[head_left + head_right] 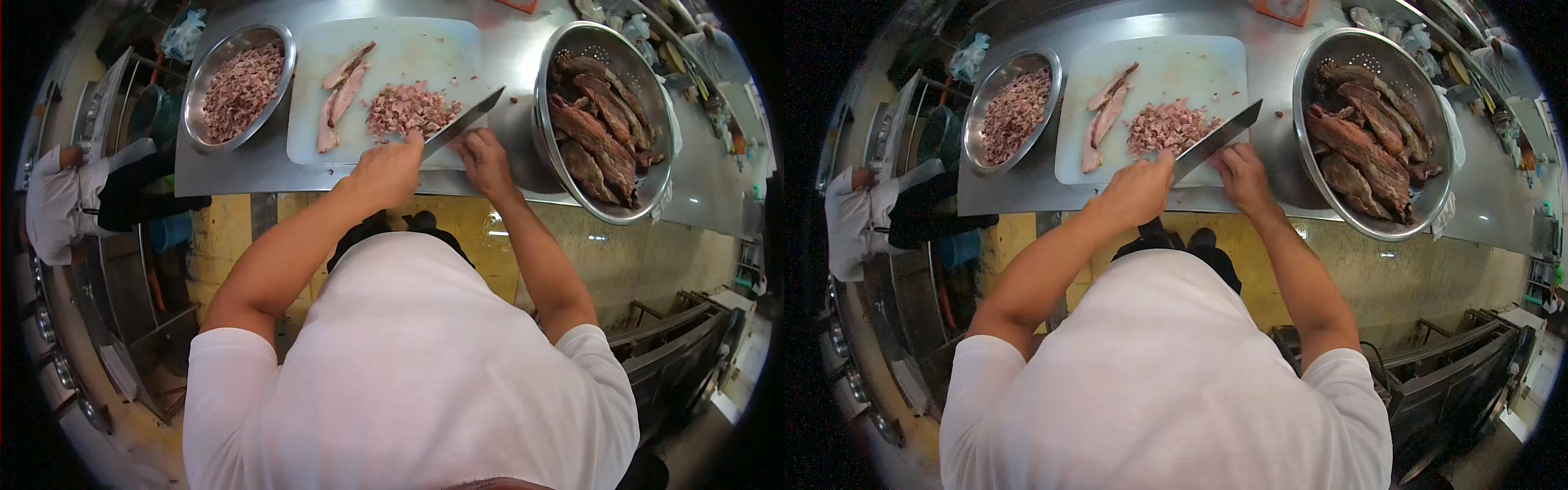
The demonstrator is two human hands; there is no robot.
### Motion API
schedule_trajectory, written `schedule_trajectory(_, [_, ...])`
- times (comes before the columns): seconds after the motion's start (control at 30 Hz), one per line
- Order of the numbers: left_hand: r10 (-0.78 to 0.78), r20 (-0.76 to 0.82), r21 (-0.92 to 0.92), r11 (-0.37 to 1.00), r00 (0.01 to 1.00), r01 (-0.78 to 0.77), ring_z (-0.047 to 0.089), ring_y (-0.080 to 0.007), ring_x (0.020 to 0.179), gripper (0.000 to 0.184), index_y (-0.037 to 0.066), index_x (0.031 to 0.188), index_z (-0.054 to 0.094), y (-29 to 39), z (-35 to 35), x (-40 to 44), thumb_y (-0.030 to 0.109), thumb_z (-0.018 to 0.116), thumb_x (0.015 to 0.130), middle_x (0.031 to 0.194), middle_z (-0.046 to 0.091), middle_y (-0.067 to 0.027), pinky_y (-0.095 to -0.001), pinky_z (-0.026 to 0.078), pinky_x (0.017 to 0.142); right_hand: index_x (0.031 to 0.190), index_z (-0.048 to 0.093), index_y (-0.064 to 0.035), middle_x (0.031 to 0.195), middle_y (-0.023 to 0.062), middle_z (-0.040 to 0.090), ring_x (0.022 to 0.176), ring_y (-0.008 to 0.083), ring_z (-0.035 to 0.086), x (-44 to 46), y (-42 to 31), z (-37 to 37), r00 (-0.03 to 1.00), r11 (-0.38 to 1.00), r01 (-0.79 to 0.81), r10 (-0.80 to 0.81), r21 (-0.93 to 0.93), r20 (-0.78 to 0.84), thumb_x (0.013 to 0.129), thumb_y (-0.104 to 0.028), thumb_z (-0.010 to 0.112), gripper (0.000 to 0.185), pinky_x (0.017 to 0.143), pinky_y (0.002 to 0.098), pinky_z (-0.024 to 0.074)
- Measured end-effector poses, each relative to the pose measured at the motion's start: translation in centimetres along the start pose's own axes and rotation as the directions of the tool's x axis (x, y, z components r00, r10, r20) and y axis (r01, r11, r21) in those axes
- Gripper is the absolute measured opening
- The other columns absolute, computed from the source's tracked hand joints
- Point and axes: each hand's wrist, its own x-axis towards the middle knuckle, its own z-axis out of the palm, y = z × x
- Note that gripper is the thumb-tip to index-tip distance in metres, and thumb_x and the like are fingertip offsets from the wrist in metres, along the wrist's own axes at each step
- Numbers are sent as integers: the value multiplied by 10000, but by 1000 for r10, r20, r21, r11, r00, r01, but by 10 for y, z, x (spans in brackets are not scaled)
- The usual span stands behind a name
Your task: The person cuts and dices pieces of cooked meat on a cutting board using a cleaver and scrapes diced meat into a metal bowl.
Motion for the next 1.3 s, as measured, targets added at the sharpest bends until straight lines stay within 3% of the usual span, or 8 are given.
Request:
schedule_trajectory(0.43, [-21, 16, -159, 987, 1000, 24, 654, -531, 884, 237, -46, 1069, 504, -17, -14, -13, 173, 571, 1011, 908, 671, -330, -593, 494, 782, 1052, 681, -50, 998, 143, 627, 947, 372, 601, 1, -4, -8, 998, 997, 35, -32, -64, 55, 817, -12, 776, 257, 812, 460, 514])
schedule_trajectory(0.53, [-134, -82, -172, 978, 988, 118, 678, -519, 900, 228, 7, 1126, 530, -38, -39, -49, 206, 537, 1016, 909, 704, -297, -635, 490, 815, 1345, 572, -14, 1309, 236, 583, 1217, 430, 579, 8, -7, -9, 994, 994, -106, 106, -10, 36, 821, -202, 859, 626, 1010, 485, 484])
schedule_trajectory(0.6, [-255, -171, -113, 965, 952, 238, 674, -518, 915, 216, 15, 1130, 532, -53, -46, -61, 198, 527, 1015, 883, 699, -301, -627, 493, 823, 1558, 323, 43, 1586, 293, 365, 1483, 433, 372, 21, -5, -5, 992, 935, -44, 82, -352, 94, 729, -549, 894, 1168, 1206, 528, 312])
schedule_trajectory(0.7, [-374, -114, 94, 918, 920, 385, 673, -522, 884, 217, 25, 1142, 538, -66, -28, -60, 195, 537, 1007, 871, 690, -318, -619, 504, 808, 1599, 192, 85, 1666, 292, 246, 1575, 403, 205, 52, -3, 1, 917, 848, -115, 290, -517, 273, 582, -799, 823, 1488, 1274, 547, 160])
schedule_trajectory(0.83, [-321, -127, 22, 945, 938, 327, 667, -542, 837, 254, 20, 1166, 539, -70, -2, -55, 197, 567, 986, 913, 682, -354, -630, 511, 793, 1598, 217, 66, 1656, 284, 267, 1571, 405, 213, 70, -2, 24, 926, 907, 1, 158, -421, 342, 533, -859, 793, 1524, 1278, 538, 171])
schedule_trajectory(0.93, [-352, -150, -398, 877, 924, 269, 689, -430, 650, 259, 17, 1183, 546, -103, 1, -61, 189, 589, 994, 811, 689, -281, -563, 549, 642, 1620, 221, 24, 1663, 264, 277, 1570, 403, 219, 74, -14, 43, 946, 957, 39, 57, -286, 319, 549, -841, 803, 1495, 1280, 536, 176])
schedule_trajectory(1.0, [-456, 131, -778, 503, 880, 376, 532, -144, 495, 221, 88, 1211, 536, -118, -3, -71, 203, 604, 1035, 649, 519, -20, -353, 492, 466, 1623, 239, 3, 1667, 256, 278, 1570, 403, 221, 79, -21, 48, 947, 943, 26, 83, -331, 309, 565, -836, 801, 1463, 1278, 536, 181])
schedule_trajectory(1.3, [-358, 214, -906, 276, 909, 322, 549, -156, 450, 177, 49, 1097, 486, -82, 48, -25, 164, 596, 1020, 634, 537, -53, -346, 468, 398, 1467, 565, -108, 1529, 256, 481, 1438, 441, 420, 85, -55, 76, 995, 947, -31, 58, -319, 78, 794, -598, 797, 864, 1202, 548, 311])
